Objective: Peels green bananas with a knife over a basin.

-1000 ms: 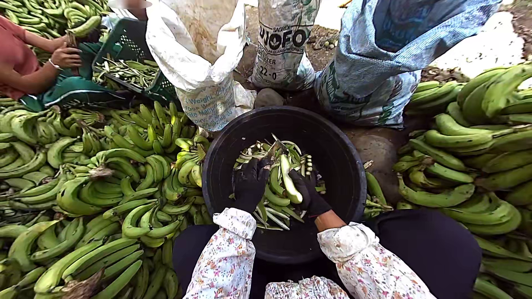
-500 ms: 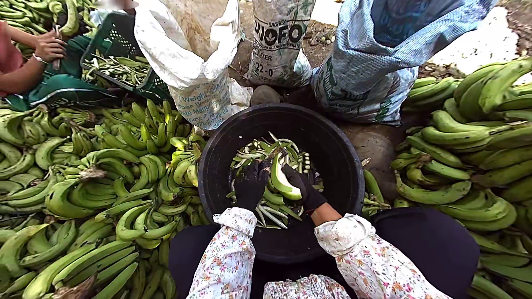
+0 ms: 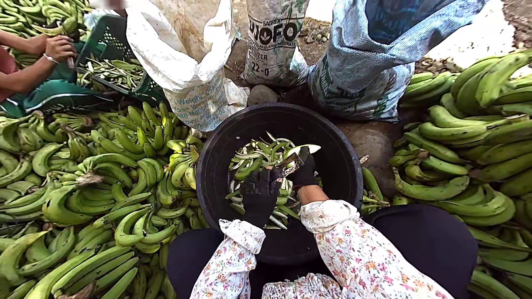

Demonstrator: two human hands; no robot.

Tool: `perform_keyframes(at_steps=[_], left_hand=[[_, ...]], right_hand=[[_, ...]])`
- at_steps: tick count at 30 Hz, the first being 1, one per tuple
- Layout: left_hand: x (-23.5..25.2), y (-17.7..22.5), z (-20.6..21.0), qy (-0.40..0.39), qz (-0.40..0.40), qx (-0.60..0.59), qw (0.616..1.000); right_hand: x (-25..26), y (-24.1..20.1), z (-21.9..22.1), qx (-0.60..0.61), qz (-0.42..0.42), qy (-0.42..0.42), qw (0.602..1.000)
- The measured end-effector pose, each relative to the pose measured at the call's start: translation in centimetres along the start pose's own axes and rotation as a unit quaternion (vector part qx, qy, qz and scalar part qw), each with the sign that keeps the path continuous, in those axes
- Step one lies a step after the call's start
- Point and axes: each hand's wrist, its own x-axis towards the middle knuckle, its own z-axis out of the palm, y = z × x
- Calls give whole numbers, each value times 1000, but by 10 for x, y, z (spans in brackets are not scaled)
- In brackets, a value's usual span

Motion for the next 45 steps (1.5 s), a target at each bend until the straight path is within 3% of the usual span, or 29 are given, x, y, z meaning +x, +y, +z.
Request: perform_keyframes(at_steps=[7, 9, 10, 11, 12, 13, 14, 16, 18, 21, 24, 25, 28, 29, 31, 33, 36, 38, 39, 42, 45], left_hand=[[4, -1, -4, -12, -25, 9, 1000], [8, -1, -7, -40, -38, 1, 998], [11, -3, -8, -58, -47, -3, 997], [15, -5, -8, -70, -54, -7, 996], [19, -10, -6, -75, -58, -13, 995], [25, -18, -2, -75, -62, -14, 995], [32, -28, 5, -67, -65, -6, 996], [47, -51, 16, -77, -91, 27, 993], [50, -53, 4, -116, -130, 26, 984], [38, -32, -16, -125, -103, -35, 986], [15, -23, 6, -44, 47, -48, 997], [8, -20, 12, -19, 88, -39, 995], [-4, -19, 24, 42, 163, -11, 986], [-6, -21, 27, 68, 178, -6, 982], [-7, -22, 28, 88, 175, 3, 981], [-4, -22, 27, 100, 170, 8, 980], [4, -17, 19, 55, 120, -15, 991], [16, -19, 12, -24, 21, -44, 999], [24, -23, 8, -69, -39, -64, 995], [42, -55, 16, -87, -123, -100, 984], [33, -43, -9, -133, -115, -144, 974]], right_hand=[[-11, -12, 1, -78, 33, -26, 996], [-13, -8, 0, -31, 5, -31, 999], [-12, -2, 4, 54, -11, -18, 998], [-10, 5, 12, 190, -16, -3, 982], [-8, 10, 19, 341, -7, -26, 940], [-9, 16, 20, 438, -8, -92, 894], [-12, 25, 16, 462, -31, -181, 868], [-20, 34, 2, 386, -75, -347, 851], [-24, 39, -7, 335, -60, -434, 834], [-14, 49, -3, 458, 43, -368, 808], [3, 51, 3, 558, 144, -244, 780], [8, 56, 3, 600, 143, -236, 751], [28, 58, 3, 710, 222, -266, 614], [32, 60, 2, 723, 222, -270, 596], [34, 60, 1, 724, 204, -272, 600], [28, 54, 4, 699, 190, -265, 636], [-6, 40, 3, 613, 81, -197, 761], [-30, 34, -1, 454, -61, -175, 872], [-36, 34, -4, 370, -110, -205, 900], [-42, 37, -11, 276, -136, -354, 883], [-25, 51, -6, 452, -2, -344, 823]])
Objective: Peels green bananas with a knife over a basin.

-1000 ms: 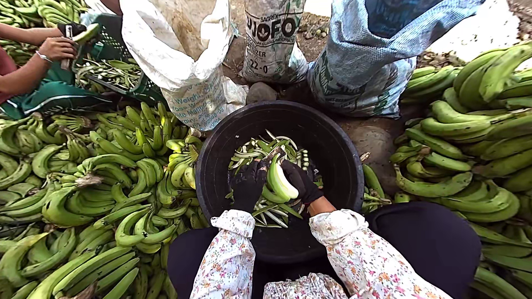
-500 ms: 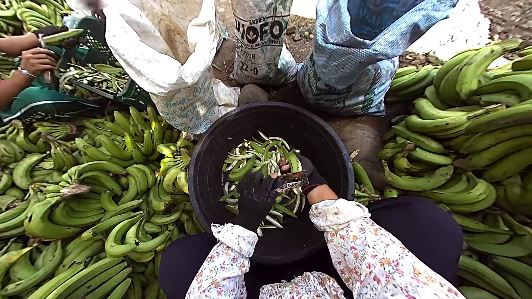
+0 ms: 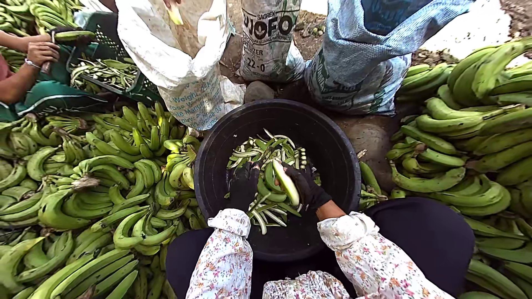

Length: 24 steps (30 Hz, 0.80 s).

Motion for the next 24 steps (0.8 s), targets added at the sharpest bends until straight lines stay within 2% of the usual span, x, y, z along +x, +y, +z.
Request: perform_keyframes(at_steps=[3, 6, 8, 9, 12, 15, 18, 19, 21, 24], left_hand=[[-22, 8, 16, 15, 133, 21, 991], [-37, 9, 31, 37, 260, 72, 962], [-41, 9, 36, 55, 286, 96, 952], [-41, 9, 37, 70, 290, 97, 950], [-36, 10, 38, 92, 255, 104, 957], [-22, 11, 33, 82, 122, 77, 986], [-6, 8, 15, 32, 2, 9, 999], [-5, 7, 11, 25, -14, -1, 1000], [-8, 6, 9, 9, -10, -12, 1000], [-24, 9, 16, -43, 77, -21, 996]], right_hand=[[14, -11, -14, 237, 70, 87, 965], [24, -17, -34, 361, 86, 43, 928], [29, -19, -40, 408, 118, 9, 905], [29, -18, -39, 404, 122, 7, 907], [25, -5, -23, 317, 50, 32, 946], [8, 5, 11, 177, -43, 52, 982], [-7, 7, 15, 1, -70, 0, 998], [-8, 7, 13, -11, -65, -13, 998], [-2, 8, 2, 59, -47, -1, 997], [12, -3, -18, 215, 32, 59, 974]])
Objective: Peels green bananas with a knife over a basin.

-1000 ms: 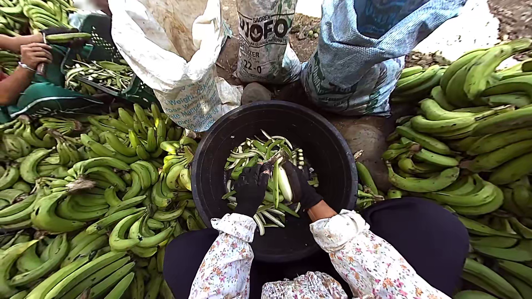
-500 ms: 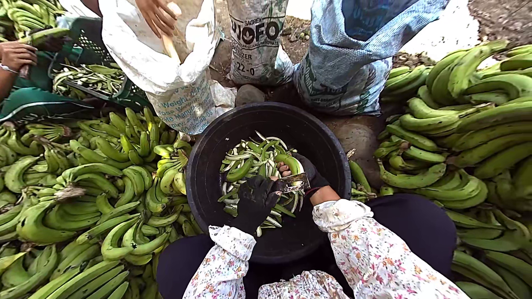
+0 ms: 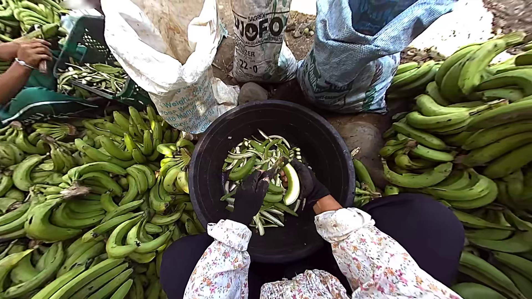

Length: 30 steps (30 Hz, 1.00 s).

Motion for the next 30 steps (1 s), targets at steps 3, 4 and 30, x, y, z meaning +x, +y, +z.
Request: perform_keyframes(at_steps=[3, 4, 30], left_hand=[[-12, 1, 7, -47, 110, 26, 992], [-13, 1, 8, -51, 137, 38, 988], [-1, 7, -36, 182, -60, -182, 964]], right_hand=[[7, -21, -10, 75, 55, 11, 996], [7, -27, -10, 98, 73, 6, 992], [-66, -313, 97, -461, -582, 261, 617]])
